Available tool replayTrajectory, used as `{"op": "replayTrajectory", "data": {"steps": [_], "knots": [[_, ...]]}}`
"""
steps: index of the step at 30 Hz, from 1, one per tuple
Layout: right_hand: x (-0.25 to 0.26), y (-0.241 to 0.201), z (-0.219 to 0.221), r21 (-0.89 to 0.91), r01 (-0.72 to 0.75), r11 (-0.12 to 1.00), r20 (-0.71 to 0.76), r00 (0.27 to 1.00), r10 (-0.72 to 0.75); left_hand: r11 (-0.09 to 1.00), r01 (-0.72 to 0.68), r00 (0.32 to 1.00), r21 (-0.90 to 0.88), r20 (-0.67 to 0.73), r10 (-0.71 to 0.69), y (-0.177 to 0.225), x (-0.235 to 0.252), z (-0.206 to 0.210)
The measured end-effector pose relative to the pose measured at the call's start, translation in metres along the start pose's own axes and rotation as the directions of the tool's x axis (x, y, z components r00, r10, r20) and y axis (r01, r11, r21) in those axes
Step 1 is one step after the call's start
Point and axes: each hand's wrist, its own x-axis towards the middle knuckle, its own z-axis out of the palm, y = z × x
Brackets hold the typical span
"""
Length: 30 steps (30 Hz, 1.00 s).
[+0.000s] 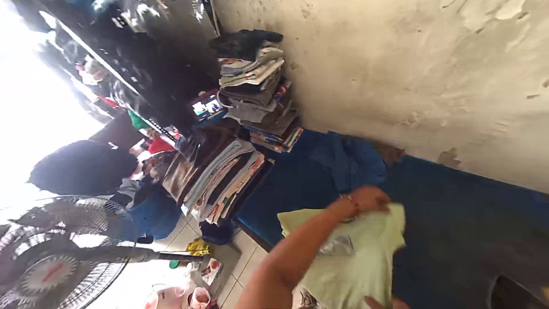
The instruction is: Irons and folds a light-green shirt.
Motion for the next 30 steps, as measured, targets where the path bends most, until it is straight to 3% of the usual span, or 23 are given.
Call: {"op": "replayTrajectory", "data": {"steps": [1, 3, 6, 10, 12, 14, 17, 21, 25, 30], "knots": [[0.006, -0.018, -0.007, -0.021, 0.007, 1.0, -0.009, 1.0, -0.007, 0.997, 0.024, 0.988, -0.071, -0.152, -0.034, -0.005, -0.013, -0.037], [0.012, -0.066, -0.046, -0.063, 0.156, 0.986, -0.149, 0.975, -0.164, 0.991, 0.012, 0.884, -0.137, -0.462, -0.074, -0.01, -0.039, -0.101], [0.012, -0.141, -0.12, -0.294, 0.433, 0.852, -0.323, 0.794, -0.515, 0.987, -0.119, 0.639, -0.106, -0.769, -0.006, 0.009, -0.08, -0.167], [-0.002, -0.189, -0.182, -0.633, 0.466, 0.617, -0.309, 0.579, -0.755, 0.918, -0.391, 0.345, 0.066, -0.914, 0.212, 0.023, -0.12, -0.193], [0.001, -0.174, -0.2, -0.758, 0.398, 0.517, -0.304, 0.486, -0.819, 0.893, -0.439, 0.305, 0.101, -0.918, 0.254, 0.014, -0.135, -0.182], [-0.01, -0.162, -0.195, -0.799, 0.323, 0.508, -0.337, 0.458, -0.822, 0.884, -0.457, 0.323, 0.103, -0.906, 0.272, -0.009, -0.147, -0.156], [-0.028, -0.137, -0.16, -0.789, 0.216, 0.575, -0.424, 0.486, -0.764, 0.913, -0.404, 0.462, 0.061, -0.848, 0.262, -0.048, -0.172, -0.095], [-0.029, -0.065, -0.115, -0.778, 0.122, 0.616, -0.507, 0.457, -0.731, 0.923, -0.384, 0.577, 0.009, -0.779, 0.248, -0.1, -0.19, -0.006], [-0.041, 0.015, -0.076, -0.751, 0.058, 0.658, -0.511, 0.579, -0.635, 0.956, -0.288, 0.758, -0.055, -0.623, 0.192, -0.128, -0.224, 0.078], [-0.072, 0.089, -0.03, -0.719, 0.072, 0.691, -0.439, 0.725, -0.532, 0.98, -0.199, 0.922, -0.028, -0.343, 0.178, -0.152, -0.267, 0.155]]}}
